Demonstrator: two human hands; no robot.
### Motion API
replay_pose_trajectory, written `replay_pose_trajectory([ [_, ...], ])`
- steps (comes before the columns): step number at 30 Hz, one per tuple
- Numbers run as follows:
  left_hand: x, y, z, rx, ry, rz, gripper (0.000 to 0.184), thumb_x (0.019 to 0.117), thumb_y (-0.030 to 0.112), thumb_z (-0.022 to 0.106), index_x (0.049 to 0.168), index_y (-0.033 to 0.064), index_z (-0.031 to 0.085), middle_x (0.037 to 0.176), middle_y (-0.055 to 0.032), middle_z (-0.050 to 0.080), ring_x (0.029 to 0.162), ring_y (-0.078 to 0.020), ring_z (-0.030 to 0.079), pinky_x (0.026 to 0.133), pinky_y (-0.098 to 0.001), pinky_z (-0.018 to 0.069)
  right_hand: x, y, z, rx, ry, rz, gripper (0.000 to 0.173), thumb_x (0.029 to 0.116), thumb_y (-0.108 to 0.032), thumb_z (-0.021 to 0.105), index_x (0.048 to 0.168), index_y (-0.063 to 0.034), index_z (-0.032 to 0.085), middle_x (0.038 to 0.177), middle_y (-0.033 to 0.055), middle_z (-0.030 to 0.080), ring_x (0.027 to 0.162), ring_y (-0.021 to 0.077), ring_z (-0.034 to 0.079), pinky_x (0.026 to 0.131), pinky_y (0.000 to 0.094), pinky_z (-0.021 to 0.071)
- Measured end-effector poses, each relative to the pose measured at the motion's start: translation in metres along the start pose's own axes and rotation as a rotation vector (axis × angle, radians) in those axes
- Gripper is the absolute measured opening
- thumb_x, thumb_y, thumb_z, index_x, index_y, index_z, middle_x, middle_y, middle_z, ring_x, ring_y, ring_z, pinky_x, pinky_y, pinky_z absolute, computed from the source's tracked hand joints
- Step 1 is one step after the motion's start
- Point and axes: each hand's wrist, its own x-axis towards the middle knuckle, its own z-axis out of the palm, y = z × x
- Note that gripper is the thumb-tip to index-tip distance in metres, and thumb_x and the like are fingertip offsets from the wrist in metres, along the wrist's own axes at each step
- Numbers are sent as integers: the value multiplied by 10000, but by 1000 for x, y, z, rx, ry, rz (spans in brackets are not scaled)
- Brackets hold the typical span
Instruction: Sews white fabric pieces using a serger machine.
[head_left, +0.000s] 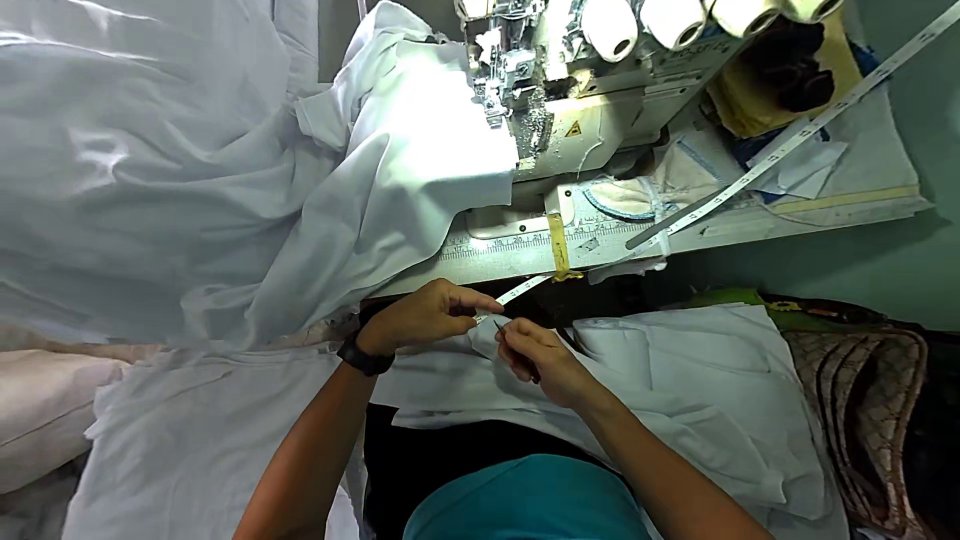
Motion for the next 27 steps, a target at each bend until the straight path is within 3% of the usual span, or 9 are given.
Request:
replay_pose_trajectory([
  [4, 1, 1, -2, 34, -46, -13, 335, 902, -32, 599, 1216, 3, 711, 1093, -37, 717, 784, 50, 589, 705, -126, 496, -1, -2, 10, 263, 6, 106, 112, 996, -51, 499, 996, -23, 607, 761, -6, 632, 520, 20, 541, 479, 152, 466],
  [11, 1, 0, -2, 2, -101, -24, 342, 902, -50, 598, 1227, -15, 698, 1148, -64, 716, 828, 43, 619, 736, -133, 516, 3, -9, 21, 350, 38, 139, 139, 999, 6, 507, 913, -5, 615, 757, 29, 656, 492, 25, 544, 455, 146, 467],
  [15, -2, 1, -3, 1, -80, -42, 328, 894, -32, 617, 1212, -15, 697, 1014, -18, 713, 760, 61, 588, 695, -119, 497, 3, -12, 28, 425, 53, 118, 209, 1016, 22, 475, 859, -12, 608, 708, 22, 649, 457, 8, 518, 428, 134, 441],
  [16, -6, 4, -5, 45, -37, -51, 285, 897, -11, 635, 1172, -20, 708, 997, -26, 706, 745, 51, 580, 684, -125, 491, 3, -16, 28, 418, 41, 70, 213, 1011, 14, 472, 856, -18, 614, 706, 13, 650, 462, 1, 517, 432, 130, 438],
  [18, -18, 17, -11, 150, 52, -61, 157, 924, 34, 661, 1041, -50, 723, 1140, -108, 701, 857, 3, 621, 774, -160, 513, 8, -28, 22, 313, 55, -108, 188, 994, -10, 481, 892, -49, 634, 724, -28, 649, 496, -18, 518, 464, 125, 440],
  [19, -25, 23, -13, 176, 108, -37, 131, 932, 58, 660, 983, -44, 726, 1145, -101, 704, 905, 6, 641, 813, -155, 525, 13, -35, 17, 232, 104, -220, 148, 980, -20, 508, 924, -56, 640, 722, -49, 640, 510, -25, 517, 481, 128, 445],
  [22, -34, 44, -15, 260, 348, 162, 154, 975, 96, 595, 970, 18, 727, 911, 26, 704, 800, 74, 614, 742, -106, 509, 41, -54, 7, -10, 384, -580, 105, 914, -10, 643, 993, -69, 680, 724, -121, 625, 529, -64, 480, 505, 122, 425],
  [24, -27, 62, -14, 329, 515, 320, 153, 981, 42, 554, 988, 18, 704, 883, 38, 664, 787, 60, 599, 742, -112, 511, 66, -67, 3, -143, 530, -810, 104, 921, -25, 681, 1020, -25, 711, 885, -83, 651, 623, -70, 521, 554, 103, 455],
  [27, -2, 85, -20, 443, 692, 531, 132, 960, -16, 598, 997, -24, 725, 941, -32, 659, 890, -12, 618, 832, -145, 513, 95, -79, 0, -194, 525, -980, 151, 949, -49, 676, 1082, 8, 718, 1094, 2, 652, 719, -57, 567, 590, 94, 484],
])
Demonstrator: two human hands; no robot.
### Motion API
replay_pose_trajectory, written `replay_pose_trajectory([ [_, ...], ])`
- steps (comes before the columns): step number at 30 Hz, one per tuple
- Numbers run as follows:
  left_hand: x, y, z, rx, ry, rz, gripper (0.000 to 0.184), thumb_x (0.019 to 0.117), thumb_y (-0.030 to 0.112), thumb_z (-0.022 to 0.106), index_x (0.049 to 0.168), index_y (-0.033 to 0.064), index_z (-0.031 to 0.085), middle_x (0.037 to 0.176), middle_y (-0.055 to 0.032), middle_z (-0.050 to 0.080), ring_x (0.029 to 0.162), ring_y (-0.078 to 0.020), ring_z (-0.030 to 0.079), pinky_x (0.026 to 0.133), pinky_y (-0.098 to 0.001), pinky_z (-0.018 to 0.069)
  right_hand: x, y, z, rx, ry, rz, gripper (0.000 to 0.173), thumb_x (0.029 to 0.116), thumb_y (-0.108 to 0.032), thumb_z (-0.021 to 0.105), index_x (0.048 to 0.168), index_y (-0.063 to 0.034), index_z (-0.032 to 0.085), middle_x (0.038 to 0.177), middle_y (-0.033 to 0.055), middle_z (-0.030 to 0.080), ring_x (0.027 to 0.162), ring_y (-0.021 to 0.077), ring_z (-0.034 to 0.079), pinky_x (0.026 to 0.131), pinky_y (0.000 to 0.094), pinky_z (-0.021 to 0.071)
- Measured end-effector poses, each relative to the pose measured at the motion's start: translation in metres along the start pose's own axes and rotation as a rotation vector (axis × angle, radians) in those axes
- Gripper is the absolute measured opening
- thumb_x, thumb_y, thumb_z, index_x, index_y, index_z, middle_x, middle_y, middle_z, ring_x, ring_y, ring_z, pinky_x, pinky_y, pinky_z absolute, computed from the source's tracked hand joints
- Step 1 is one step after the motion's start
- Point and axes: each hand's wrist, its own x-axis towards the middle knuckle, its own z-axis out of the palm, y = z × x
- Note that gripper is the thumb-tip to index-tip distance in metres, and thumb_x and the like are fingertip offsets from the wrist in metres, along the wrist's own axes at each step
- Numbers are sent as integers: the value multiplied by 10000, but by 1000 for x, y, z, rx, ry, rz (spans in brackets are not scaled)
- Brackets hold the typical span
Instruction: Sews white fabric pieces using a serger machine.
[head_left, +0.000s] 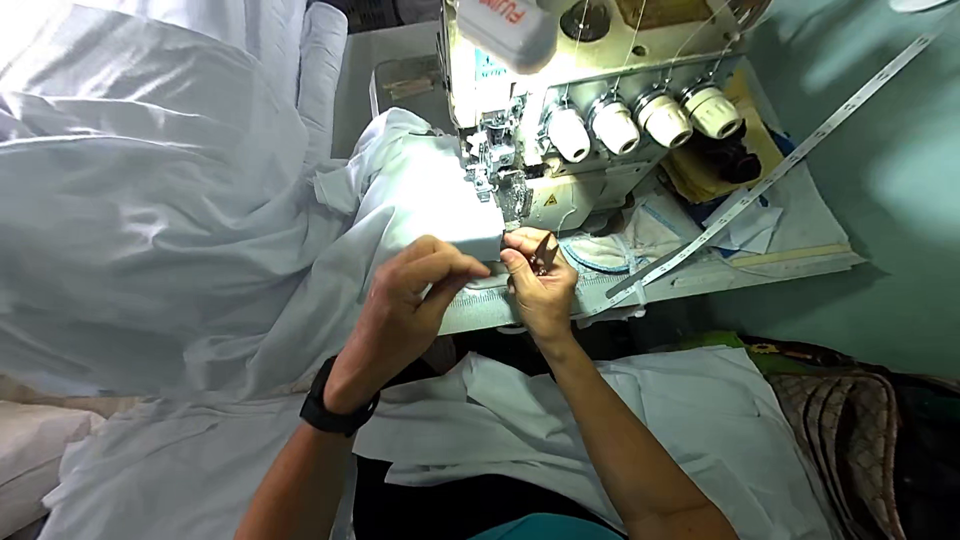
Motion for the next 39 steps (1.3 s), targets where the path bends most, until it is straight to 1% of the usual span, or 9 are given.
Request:
replay_pose_trajectory([
  [4, 34, -6, 7, 104, 79, 4, 122, 894, 9, 717, 1011, -12, 689, 952, -86, 706, 887, -95, 670, 834, -239, 537, -3, 4, 7, 44, -71, 181, 71, 926, -79, 682, 856, -75, 680, 815, -81, 631, 592, -49, 520, 533, 137, 462],
  [7, 50, -19, 17, 161, 136, -114, 99, 879, 74, 758, 965, 50, 715, 898, -49, 715, 815, -113, 661, 759, -293, 527, -16, -15, 8, 113, -47, 289, 90, 905, 3, 672, 835, -42, 706, 663, -90, 628, 541, -50, 543, 524, 135, 483],
  [11, 51, -14, 23, 258, 171, -149, 86, 885, 80, 753, 952, 57, 705, 841, -51, 679, 725, -131, 618, 666, -296, 498, -24, -23, 11, 176, -11, 254, 68, 895, 64, 659, 861, 21, 700, 682, -48, 670, 552, -27, 594, 543, 136, 527],
  [16, 53, -18, 37, 329, 286, -117, 33, 853, 49, 748, 864, 27, 726, 887, -106, 678, 824, -218, 647, 751, -404, 506, -27, -28, 14, 140, 43, 248, 67, 865, 78, 672, 921, 53, 699, 733, -28, 703, 611, -17, 642, 596, 143, 559],
  [19, 43, -19, 40, 579, 236, 1, 133, 930, 129, 680, 930, 37, 777, 1037, -168, 686, 940, -318, 655, 808, -472, 503, -33, -35, 12, 40, 34, 149, 148, 835, 63, 688, 980, 72, 658, 792, -15, 712, 657, -23, 661, 622, 150, 575],
  [22, 30, -17, 45, 802, 189, 98, 248, 980, 136, 562, 1049, 59, 788, 1049, -108, 754, 1014, -297, 706, 893, -488, 518, -34, -37, 11, -60, -5, 1, 99, 828, 30, 697, 909, 53, 645, 769, -3, 668, 639, -47, 611, 598, 112, 535],
  [28, 43, -41, 6, 430, 19, 20, 310, 965, 167, 538, 1142, 0, 731, 1280, -142, 703, 1299, -308, 611, 1118, -610, 386, 9, -26, 22, -131, -1, -160, 83, 853, 31, 674, 882, 86, 729, 768, 54, 719, 648, -26, 636, 620, 125, 540],
  [33, 69, -60, -9, 413, -6, 35, 317, 961, 167, 568, 1174, -5, 727, 1300, -170, 686, 1309, -350, 595, 1125, -669, 340, 32, -17, 27, -483, 120, -387, 123, 838, -69, 699, 853, 25, 777, 637, 66, 671, 525, 40, 550, 518, 192, 434],
  [39, 113, -82, -23, 381, 38, -92, 310, 974, 169, 630, 1206, -19, 714, 1335, -200, 663, 1342, -368, 558, 1146, -616, 332, -25, 20, 16, -404, -64, -339, 198, 932, -76, 616, 830, 58, 722, 663, 85, 668, 563, 37, 591, 561, 158, 494],
])
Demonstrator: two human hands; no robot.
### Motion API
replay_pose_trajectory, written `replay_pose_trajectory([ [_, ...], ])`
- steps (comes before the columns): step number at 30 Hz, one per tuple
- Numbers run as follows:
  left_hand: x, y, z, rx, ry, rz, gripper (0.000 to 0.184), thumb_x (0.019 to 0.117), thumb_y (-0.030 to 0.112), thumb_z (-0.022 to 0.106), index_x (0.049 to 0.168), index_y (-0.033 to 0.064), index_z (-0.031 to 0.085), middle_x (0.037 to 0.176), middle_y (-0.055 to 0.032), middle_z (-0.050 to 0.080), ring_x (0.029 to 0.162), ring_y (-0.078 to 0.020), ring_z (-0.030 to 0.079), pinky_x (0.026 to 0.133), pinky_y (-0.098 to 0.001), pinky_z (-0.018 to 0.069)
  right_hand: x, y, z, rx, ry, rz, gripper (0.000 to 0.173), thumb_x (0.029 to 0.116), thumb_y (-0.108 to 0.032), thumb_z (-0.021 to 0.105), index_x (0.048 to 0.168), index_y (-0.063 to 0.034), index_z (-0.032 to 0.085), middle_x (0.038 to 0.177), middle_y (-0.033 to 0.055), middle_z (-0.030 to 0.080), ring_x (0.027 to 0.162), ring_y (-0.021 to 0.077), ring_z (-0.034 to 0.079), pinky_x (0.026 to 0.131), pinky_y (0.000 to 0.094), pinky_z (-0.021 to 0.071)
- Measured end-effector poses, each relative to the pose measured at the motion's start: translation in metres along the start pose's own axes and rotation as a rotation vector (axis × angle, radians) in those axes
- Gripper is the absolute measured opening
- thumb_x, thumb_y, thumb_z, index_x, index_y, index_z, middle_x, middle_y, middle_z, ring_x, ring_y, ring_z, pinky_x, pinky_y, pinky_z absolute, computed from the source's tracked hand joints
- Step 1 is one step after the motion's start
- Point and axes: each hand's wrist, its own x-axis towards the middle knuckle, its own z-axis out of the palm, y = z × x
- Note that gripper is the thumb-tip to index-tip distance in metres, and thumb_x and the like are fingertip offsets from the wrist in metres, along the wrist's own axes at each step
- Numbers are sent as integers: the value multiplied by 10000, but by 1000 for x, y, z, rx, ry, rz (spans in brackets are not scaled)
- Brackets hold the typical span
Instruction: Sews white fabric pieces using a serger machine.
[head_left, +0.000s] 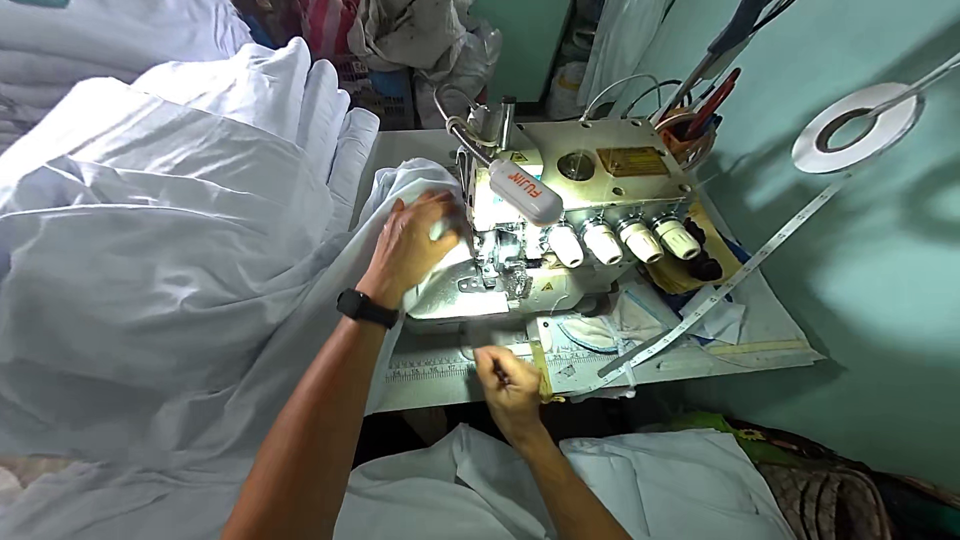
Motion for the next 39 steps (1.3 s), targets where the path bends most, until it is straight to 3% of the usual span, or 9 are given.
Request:
replay_pose_trajectory([
  [5, 8, -7, -1, -165, 144, -371, 429, 1044, 142, 525, 1426, -51, 543, 1543, -224, 469, 1473, -315, 412, 1219, -460, 305, 0, -9, -17, 248, -130, 212, 305, 926, -210, 680, 716, 8, 646, 596, -36, 552, 532, -63, 470, 508, 105, 393],
  [8, -29, 17, -4, -234, 138, -559, 574, 1064, 279, 528, 1559, 21, 392, 1489, -248, 516, 1394, -368, 493, 1164, -539, 361, 38, -17, -39, 97, -240, 183, 673, 1009, -637, 444, 864, -17, 660, 637, -38, 531, 567, -3, 473, 554, 202, 420],
  [12, -106, 53, 9, -163, 154, -476, 943, 848, 285, 826, 1557, -50, 303, 1242, -287, 640, 1101, -384, 666, 934, -570, 540, 86, -40, -47, -408, -251, -153, 372, 979, -358, 597, 953, -11, 729, 678, 83, 615, 537, 213, 566, 477, 374, 416],
  [16, -132, 51, 31, -8, 286, -375, 712, 878, -71, 654, 1513, -141, 340, 1308, -323, 619, 1162, -411, 664, 987, -526, 529, 110, -67, -28, -731, -410, -208, 182, 919, -144, 715, 890, 34, 689, 809, 199, 617, 614, 366, 632, 477, 475, 460],
  [19, -150, 56, 27, 59, 321, -335, 500, 905, -132, 532, 1404, -139, 513, 1168, -286, 700, 1041, -372, 724, 913, -497, 574, 108, -62, -12, -604, -374, -228, 189, 947, -127, 676, 831, 23, 674, 755, 172, 615, 578, 334, 628, 457, 453, 449],
  [22, -195, 62, 10, -119, 283, -227, 215, 897, -62, 571, 1053, -89, 716, 895, -148, 744, 830, -138, 721, 792, -285, 582, 86, -55, -18, -345, -302, -204, 181, 952, -138, 655, 900, 21, 725, 722, 121, 652, 580, 263, 639, 483, 411, 481],
  [27, -262, 59, 15, -726, 212, -52, 195, 1055, 221, 557, 1152, 134, 702, 1206, 87, 713, 1141, 22, 634, 999, -198, 522, 23, -26, -5, -151, -261, -141, 240, 944, -198, 661, 937, 28, 742, 736, 109, 647, 583, 176, 583, 519, 295, 465],
  [33, -274, 59, 21, -770, 222, -37, 176, 1060, 189, 545, 1124, 100, 682, 1244, 52, 698, 1183, -12, 624, 1023, -217, 512, 3, -27, 15, -205, -268, -231, 219, 913, -180, 677, 907, 30, 743, 778, 137, 695, 629, 233, 671, 527, 341, 520],
  [39, -280, 63, -4, -787, -164, -36, 206, 1003, 136, 606, 1048, -59, 654, 913, -96, 712, 892, 29, 646, 834, -124, 509, 27, -37, -23, 62, -250, 82, 198, 967, -125, 626, 921, 30, 739, 749, 40, 637, 654, 14, 558, 622, 154, 466],
])
